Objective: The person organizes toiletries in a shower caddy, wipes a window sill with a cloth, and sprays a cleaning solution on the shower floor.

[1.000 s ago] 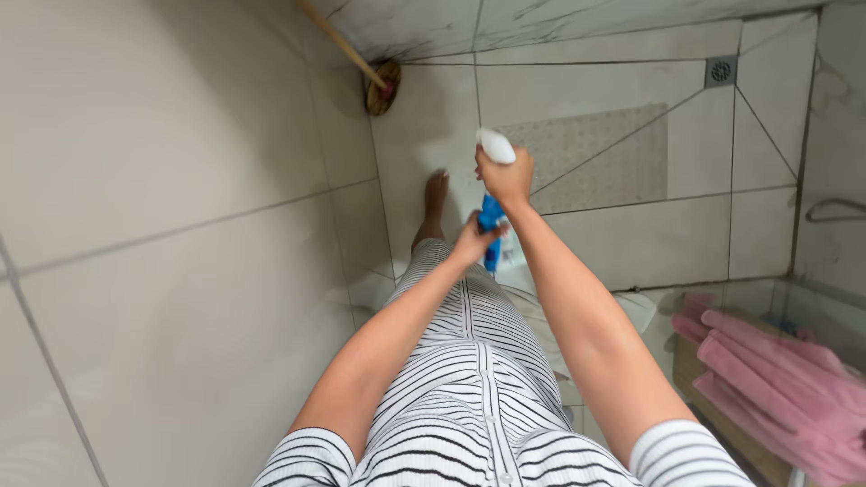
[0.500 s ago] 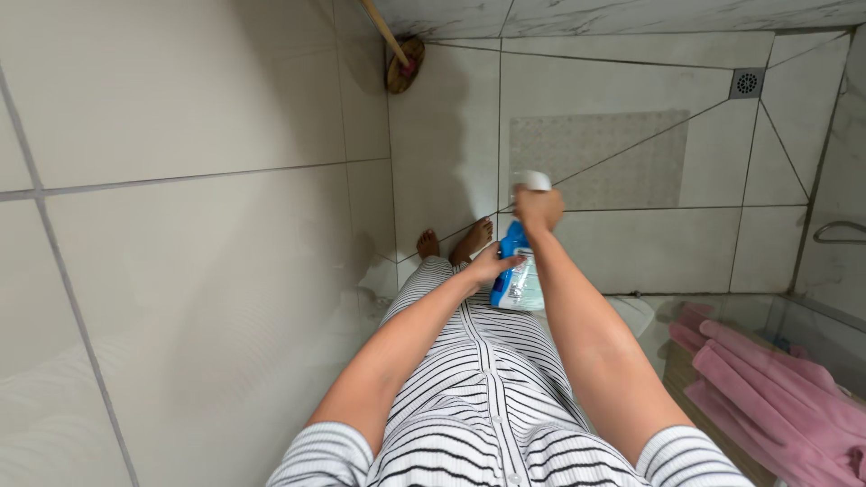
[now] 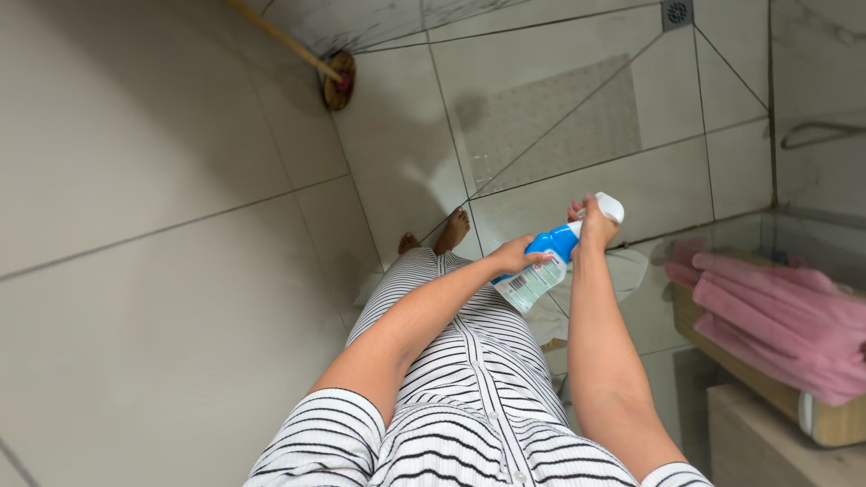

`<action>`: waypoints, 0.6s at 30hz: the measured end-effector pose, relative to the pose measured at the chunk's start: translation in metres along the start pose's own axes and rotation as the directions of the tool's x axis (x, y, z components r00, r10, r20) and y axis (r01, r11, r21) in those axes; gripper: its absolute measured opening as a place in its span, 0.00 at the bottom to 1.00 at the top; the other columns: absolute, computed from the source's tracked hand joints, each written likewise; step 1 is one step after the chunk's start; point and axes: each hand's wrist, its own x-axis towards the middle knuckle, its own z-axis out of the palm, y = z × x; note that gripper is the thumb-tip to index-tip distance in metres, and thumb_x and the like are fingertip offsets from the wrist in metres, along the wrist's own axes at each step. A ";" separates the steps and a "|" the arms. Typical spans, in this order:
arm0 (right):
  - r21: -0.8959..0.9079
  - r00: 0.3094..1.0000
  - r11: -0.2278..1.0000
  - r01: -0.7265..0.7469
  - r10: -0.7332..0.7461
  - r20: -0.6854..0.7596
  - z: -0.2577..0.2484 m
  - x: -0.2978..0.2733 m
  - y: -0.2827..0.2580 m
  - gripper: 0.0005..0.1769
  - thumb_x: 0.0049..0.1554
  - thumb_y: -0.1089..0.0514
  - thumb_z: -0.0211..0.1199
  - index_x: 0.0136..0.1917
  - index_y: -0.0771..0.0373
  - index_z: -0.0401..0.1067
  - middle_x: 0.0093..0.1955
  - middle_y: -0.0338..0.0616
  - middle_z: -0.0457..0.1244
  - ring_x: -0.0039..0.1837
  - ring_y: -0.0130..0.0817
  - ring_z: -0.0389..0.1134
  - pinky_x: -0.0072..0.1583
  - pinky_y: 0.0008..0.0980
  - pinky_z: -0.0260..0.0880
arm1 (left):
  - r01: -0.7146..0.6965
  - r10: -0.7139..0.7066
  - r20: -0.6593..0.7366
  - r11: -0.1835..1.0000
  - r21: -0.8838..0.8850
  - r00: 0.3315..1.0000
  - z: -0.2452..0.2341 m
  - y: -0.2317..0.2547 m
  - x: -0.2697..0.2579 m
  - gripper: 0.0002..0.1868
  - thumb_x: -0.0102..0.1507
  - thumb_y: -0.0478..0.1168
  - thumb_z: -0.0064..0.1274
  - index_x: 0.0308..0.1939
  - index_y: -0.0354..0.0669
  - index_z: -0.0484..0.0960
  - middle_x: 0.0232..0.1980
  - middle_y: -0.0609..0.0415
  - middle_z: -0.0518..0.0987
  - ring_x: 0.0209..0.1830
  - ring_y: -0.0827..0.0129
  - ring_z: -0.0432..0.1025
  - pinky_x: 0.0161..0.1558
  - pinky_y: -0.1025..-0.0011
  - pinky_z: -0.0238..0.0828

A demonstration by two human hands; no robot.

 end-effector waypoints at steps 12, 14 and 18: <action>0.297 0.977 0.933 0.205 -0.214 -0.002 -0.036 -0.071 -0.051 0.17 0.63 0.59 0.67 0.63 0.64 0.68 0.53 0.51 0.69 0.43 0.36 0.73 0.51 0.38 0.80 | -0.225 0.218 0.087 0.971 0.081 0.972 -0.012 0.062 -0.036 0.33 0.62 0.61 0.64 0.62 0.44 0.80 0.47 0.50 0.87 0.48 0.65 0.81 0.53 0.65 0.75; 0.353 0.971 0.915 0.197 -0.232 0.058 -0.038 -0.099 -0.091 0.17 0.62 0.56 0.63 0.61 0.64 0.67 0.56 0.51 0.69 0.44 0.38 0.76 0.50 0.40 0.81 | -0.278 0.271 0.092 0.958 0.075 0.958 -0.020 0.103 -0.049 0.33 0.61 0.60 0.65 0.62 0.44 0.80 0.47 0.51 0.86 0.47 0.66 0.80 0.52 0.66 0.74; 0.461 0.916 0.833 0.305 -0.389 0.097 -0.038 -0.125 -0.153 0.19 0.64 0.48 0.57 0.61 0.63 0.66 0.65 0.53 0.68 0.38 0.38 0.73 0.46 0.41 0.77 | -0.260 0.289 -0.041 0.907 0.333 0.956 -0.031 0.200 -0.069 0.31 0.51 0.59 0.72 0.51 0.43 0.87 0.41 0.50 0.87 0.38 0.64 0.82 0.44 0.66 0.77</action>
